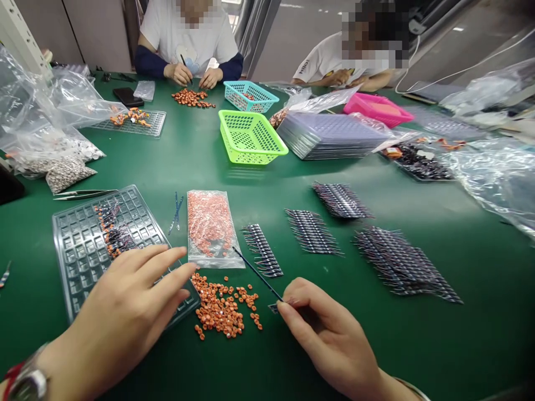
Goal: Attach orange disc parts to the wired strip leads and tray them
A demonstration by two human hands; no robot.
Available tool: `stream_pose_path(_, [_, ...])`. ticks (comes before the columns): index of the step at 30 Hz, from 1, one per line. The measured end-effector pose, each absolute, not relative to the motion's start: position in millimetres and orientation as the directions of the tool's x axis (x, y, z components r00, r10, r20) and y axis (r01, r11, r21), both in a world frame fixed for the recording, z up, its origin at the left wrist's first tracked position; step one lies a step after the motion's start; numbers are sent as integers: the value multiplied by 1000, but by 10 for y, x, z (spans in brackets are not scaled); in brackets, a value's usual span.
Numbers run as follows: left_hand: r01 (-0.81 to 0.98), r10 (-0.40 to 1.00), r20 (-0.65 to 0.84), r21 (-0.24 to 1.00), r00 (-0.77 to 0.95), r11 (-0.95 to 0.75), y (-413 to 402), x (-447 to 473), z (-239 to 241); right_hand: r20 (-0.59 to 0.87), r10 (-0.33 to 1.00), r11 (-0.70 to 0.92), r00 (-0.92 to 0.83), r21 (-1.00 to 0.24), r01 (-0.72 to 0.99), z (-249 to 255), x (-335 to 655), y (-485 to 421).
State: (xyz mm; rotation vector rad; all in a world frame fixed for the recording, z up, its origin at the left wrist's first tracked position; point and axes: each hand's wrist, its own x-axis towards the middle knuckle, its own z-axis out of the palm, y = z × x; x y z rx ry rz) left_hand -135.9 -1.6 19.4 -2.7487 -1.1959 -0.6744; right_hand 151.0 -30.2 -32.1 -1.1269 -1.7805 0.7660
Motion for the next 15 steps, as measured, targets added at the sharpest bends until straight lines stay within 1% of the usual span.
stream_pose_path(1, [690,665,372,86,647,-719,62,-1252,219,352,916,399,-191,-836,376,-321,1509,-296])
stream_pose_path(4, [687,687,126,47,716,-725,348,-975,221,364,920,392,-147,-843,367,-316,1520,-287])
stream_pose_path(5, [694,695,47,34,718,-719,450,-911,197,367,919,393,-142,-844,365,-316,1527,-286])
stream_pose_path(7, [740,738,-56,13,672,-673,644,-826,132,370,917,398,-147,-844,360,-318,1544,-285])
stream_pose_path(10, [768,765,-91,-4,638,-641,884,-762,50,360,919,394,-160,-845,362,-322,1562,-269])
stream_pose_path(15, [795,794,-69,-20,604,-606,938,-710,114,264,937,337,-229,-856,392,-316,1538,-226])
